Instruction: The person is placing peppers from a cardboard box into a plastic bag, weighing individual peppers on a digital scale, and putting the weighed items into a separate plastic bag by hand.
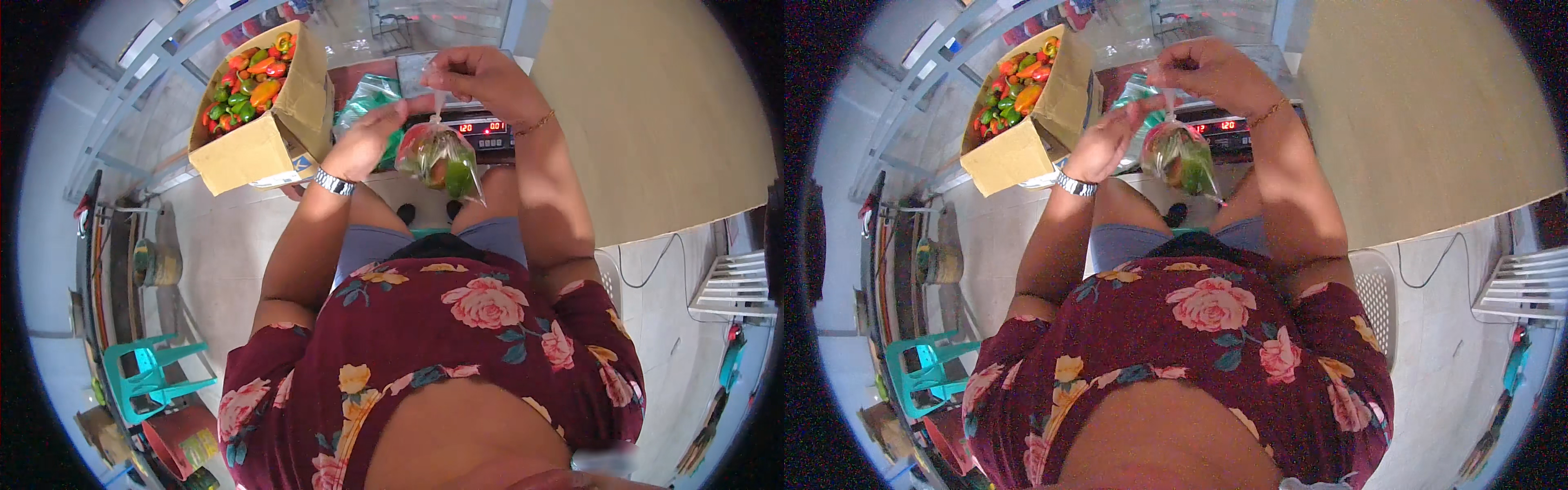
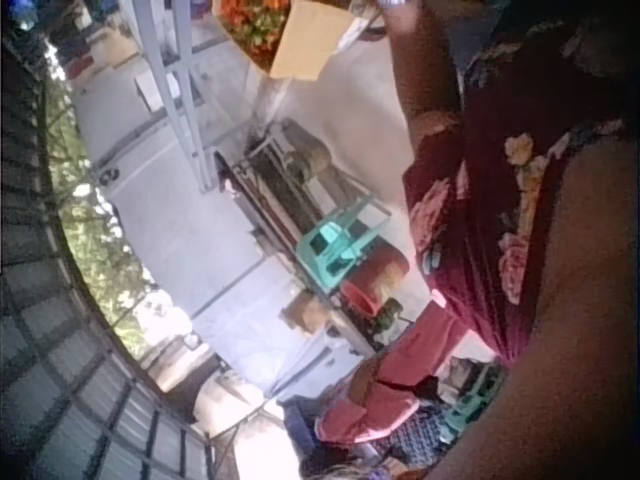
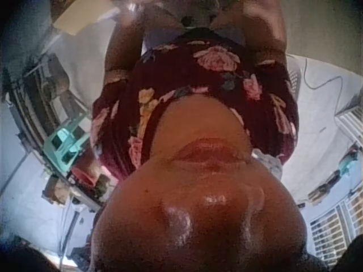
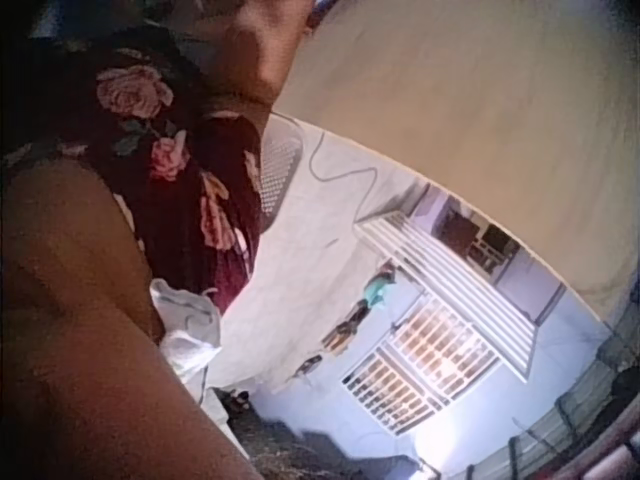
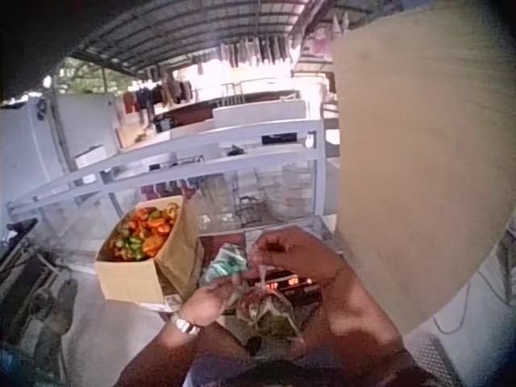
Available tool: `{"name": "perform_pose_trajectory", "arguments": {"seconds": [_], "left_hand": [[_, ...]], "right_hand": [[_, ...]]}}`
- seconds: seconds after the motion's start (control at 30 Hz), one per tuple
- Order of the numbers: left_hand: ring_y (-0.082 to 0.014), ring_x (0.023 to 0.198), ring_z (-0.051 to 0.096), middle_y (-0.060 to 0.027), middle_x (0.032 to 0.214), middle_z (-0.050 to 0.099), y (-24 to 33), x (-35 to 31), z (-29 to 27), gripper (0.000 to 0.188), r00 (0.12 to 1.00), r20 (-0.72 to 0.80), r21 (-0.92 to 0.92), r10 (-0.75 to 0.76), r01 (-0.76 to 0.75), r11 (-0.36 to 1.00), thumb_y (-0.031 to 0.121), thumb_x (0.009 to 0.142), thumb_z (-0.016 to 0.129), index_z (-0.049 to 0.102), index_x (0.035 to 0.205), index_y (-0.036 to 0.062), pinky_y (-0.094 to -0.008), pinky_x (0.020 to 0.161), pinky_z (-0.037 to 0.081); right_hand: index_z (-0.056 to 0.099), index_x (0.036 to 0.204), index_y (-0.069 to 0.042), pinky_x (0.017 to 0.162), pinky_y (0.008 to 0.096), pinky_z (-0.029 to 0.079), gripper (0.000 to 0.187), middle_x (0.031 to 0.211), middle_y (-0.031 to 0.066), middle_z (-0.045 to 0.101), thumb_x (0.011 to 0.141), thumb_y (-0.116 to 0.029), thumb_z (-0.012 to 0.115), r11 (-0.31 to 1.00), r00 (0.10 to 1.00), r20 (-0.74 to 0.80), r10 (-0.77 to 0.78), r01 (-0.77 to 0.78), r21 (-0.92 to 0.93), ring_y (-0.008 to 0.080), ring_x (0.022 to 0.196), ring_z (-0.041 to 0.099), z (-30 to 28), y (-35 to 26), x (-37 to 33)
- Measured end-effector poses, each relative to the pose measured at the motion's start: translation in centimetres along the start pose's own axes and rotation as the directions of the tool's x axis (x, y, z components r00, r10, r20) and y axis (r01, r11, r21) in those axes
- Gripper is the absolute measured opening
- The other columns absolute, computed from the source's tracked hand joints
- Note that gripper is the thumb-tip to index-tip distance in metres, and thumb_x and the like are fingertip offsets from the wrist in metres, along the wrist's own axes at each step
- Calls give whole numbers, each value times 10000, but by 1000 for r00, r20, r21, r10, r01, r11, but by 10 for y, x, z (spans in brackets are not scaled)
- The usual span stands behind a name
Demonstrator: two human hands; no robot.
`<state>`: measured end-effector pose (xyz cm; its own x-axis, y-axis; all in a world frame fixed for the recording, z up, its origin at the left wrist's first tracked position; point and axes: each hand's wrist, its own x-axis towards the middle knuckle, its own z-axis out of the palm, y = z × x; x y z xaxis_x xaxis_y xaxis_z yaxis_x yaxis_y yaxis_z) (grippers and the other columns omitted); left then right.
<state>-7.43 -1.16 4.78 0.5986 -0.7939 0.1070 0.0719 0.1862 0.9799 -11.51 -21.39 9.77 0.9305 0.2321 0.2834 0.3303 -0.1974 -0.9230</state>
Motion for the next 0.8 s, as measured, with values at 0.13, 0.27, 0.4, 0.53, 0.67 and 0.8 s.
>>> {"name": "perform_pose_trajectory", "arguments": {"seconds": [0.13,0.27,0.4,0.53,0.67,0.8], "left_hand": [[-103,988,518,-60,1102,593,-8,14,-9,281,983,38,473,178,-175,863,168,925,486,560,1143,6,-245,883,402],[-107,984,537,-46,1078,610,-14,25,-1,198,992,113,394,65,-105,913,150,898,535,628,1014,19,-255,848,421],[-137,919,567,-47,950,648,-35,27,-1,160,956,-61,492,285,-220,843,138,872,563,666,931,31,-280,912,397],[-151,868,589,-28,847,667,-43,32,-4,150,901,1,651,433,-329,684,153,855,585,680,922,58,-312,960,361],[-124,799,601,-33,809,676,-42,25,-2,167,937,-24,628,348,-257,734,162,853,595,673,936,40,-281,886,417],[-103,733,614,-55,837,680,-43,26,-1,180,987,-123,457,106,-38,889,146,863,580,662,954,14,-226,738,475]], "right_hand": [[629,887,-36,527,175,336,194,732,-38,582,828,-221,640,999,996,92,17,-13,-49,22,623,463,0,10,5],[624,852,-35,528,176,343,181,713,-37,569,831,-214,639,1000,999,49,15,-16,20,26,622,474,-1,23,9],[634,844,-23,518,187,353,172,683,-33,558,814,-191,658,994,993,-118,32,-20,108,29,571,444,6,26,7],[649,845,-17,505,191,348,170,675,-31,561,796,-178,675,993,967,-247,58,-31,113,30,554,425,11,36,4],[659,847,-10,493,189,335,168,667,-29,559,781,-162,684,999,944,-326,45,-46,3,32,553,424,14,33,1],[659,830,-7,494,195,337,167,632,-35,534,772,-160,689,999,943,-330,46,-34,40,43,542,419,9,37,3]]}}
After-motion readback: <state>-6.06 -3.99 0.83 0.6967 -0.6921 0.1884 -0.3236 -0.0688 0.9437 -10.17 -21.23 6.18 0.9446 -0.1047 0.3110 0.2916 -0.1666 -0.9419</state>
